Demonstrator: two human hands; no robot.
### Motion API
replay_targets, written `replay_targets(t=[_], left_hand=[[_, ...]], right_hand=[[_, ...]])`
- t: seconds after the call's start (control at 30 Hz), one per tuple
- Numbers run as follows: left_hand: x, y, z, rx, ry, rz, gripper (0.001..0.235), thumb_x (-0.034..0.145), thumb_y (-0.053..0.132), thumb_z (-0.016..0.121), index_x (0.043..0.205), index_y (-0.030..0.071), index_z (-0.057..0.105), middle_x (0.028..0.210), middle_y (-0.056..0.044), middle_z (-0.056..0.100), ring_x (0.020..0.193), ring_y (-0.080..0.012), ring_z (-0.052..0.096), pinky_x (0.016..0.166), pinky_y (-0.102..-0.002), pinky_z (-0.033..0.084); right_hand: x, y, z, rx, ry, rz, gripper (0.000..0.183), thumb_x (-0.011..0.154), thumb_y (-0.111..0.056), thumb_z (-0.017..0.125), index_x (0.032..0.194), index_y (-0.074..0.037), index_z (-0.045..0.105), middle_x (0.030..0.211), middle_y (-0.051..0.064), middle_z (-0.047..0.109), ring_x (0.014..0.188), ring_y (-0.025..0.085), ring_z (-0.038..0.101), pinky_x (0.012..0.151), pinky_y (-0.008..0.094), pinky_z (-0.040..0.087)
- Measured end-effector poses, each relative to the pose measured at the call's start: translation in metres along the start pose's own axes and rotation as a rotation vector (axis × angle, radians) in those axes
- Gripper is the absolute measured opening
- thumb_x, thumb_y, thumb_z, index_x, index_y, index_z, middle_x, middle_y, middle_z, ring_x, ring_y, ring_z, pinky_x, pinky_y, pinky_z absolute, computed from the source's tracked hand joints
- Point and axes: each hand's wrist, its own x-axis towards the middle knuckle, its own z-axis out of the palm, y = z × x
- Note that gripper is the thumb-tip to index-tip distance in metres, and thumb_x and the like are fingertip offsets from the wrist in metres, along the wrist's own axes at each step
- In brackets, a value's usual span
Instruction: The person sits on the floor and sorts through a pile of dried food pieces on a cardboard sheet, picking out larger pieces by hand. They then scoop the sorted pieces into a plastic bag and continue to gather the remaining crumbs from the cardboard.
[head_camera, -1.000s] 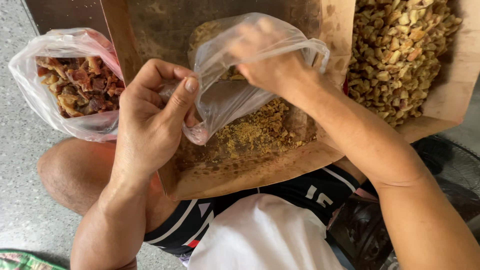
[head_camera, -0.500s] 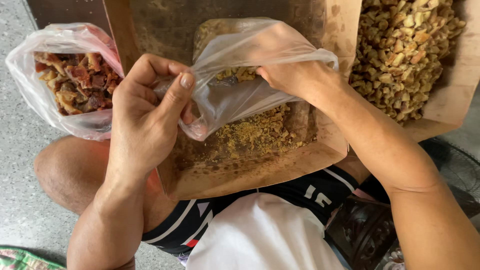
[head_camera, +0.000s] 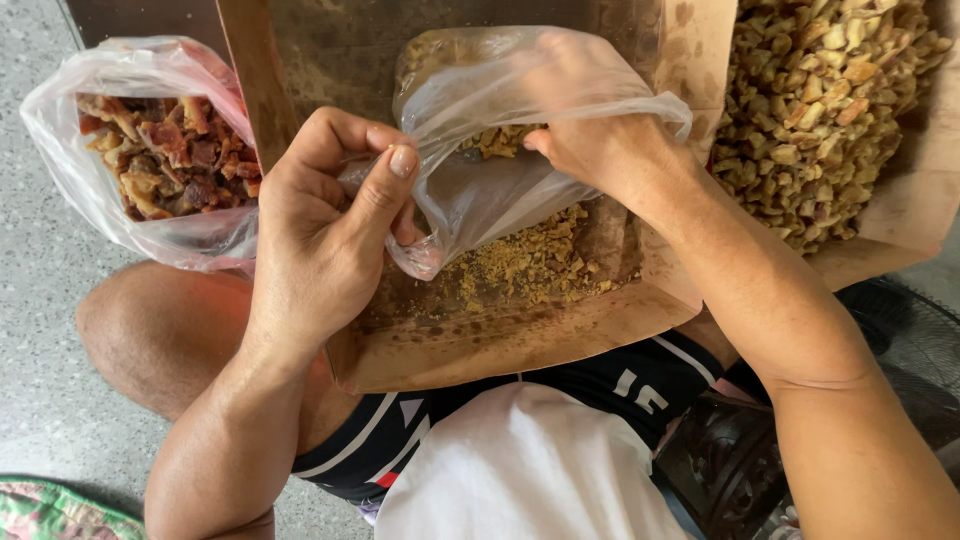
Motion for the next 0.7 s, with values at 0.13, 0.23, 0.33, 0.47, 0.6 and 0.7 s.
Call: replay_targets(t=[0.13, 0.23, 0.33, 0.47, 0.6, 0.7], left_hand=[[0.0, 0.002, -0.001, 0.045, -0.023, -0.023, 0.016, 0.112, 0.016, 0.062, 0.114, 0.001, 0.058, 0.084, -0.001, 0.064, 0.07, -0.004, 0.059, 0.061, -0.018, 0.05], [0.0, 0.004, 0.001, 0.085, -0.043, -0.041, 0.016, 0.11, 0.017, 0.061, 0.112, 0.001, 0.059, 0.082, -0.001, 0.062, 0.068, -0.0038, 0.058, 0.057, -0.018, 0.05], [0.001, 0.002, -0.001, 0.136, -0.05, -0.061, 0.016, 0.109, 0.017, 0.061, 0.11, 0.002, 0.059, 0.078, -0.001, 0.063, 0.064, -0.0034, 0.059, 0.052, -0.018, 0.049], [0.002, 0.004, 0.002, 0.096, -0.056, -0.031, 0.017, 0.111, 0.017, 0.061, 0.113, 0.001, 0.059, 0.084, -0.001, 0.063, 0.069, -0.0036, 0.058, 0.059, -0.018, 0.05], [0.002, 0.003, -0.001, 0.071, -0.027, -0.056, 0.017, 0.11, 0.017, 0.062, 0.112, 0.001, 0.06, 0.087, 0.0, 0.064, 0.069, -0.0039, 0.057, 0.059, -0.018, 0.051], [0.001, 0.004, -0.002, 0.05, -0.044, -0.032, 0.017, 0.111, 0.018, 0.062, 0.113, 0.001, 0.06, 0.085, 0.0, 0.063, 0.07, -0.004, 0.057, 0.061, -0.019, 0.051]], right_hand=[[0.006, 0.003, 0.011, -0.2, 0.003, -0.079, 0.052, 0.079, -0.025, 0.088, 0.121, -0.001, 0.068, 0.126, 0.023, 0.065, 0.119, 0.036, 0.06, 0.101, 0.049, 0.053], [0.005, -0.003, 0.015, -0.194, 0.043, -0.136, 0.034, 0.078, -0.026, 0.083, 0.106, -0.008, 0.075, 0.109, 0.018, 0.069, 0.104, 0.034, 0.062, 0.086, 0.048, 0.056], [0.016, -0.006, 0.026, 0.034, 0.094, -0.077, 0.007, 0.1, -0.014, 0.072, 0.094, -0.011, 0.076, 0.103, 0.015, 0.07, 0.091, 0.028, 0.061, 0.074, 0.041, 0.054], [0.031, -0.005, 0.04, -0.093, 0.177, -0.156, 0.026, 0.109, -0.012, 0.061, 0.085, -0.004, 0.067, 0.082, 0.012, 0.059, 0.079, 0.023, 0.056, 0.063, 0.038, 0.047], [0.037, -0.003, 0.04, -0.07, 0.074, -0.127, 0.033, 0.114, -0.016, 0.055, 0.085, -0.006, 0.067, 0.079, 0.01, 0.059, 0.074, 0.022, 0.055, 0.066, 0.039, 0.048], [0.022, -0.007, 0.024, 0.477, -0.033, 0.009, 0.025, 0.112, -0.022, 0.059, 0.1, -0.004, 0.071, 0.092, 0.009, 0.067, 0.085, 0.018, 0.061, 0.076, 0.035, 0.052]])
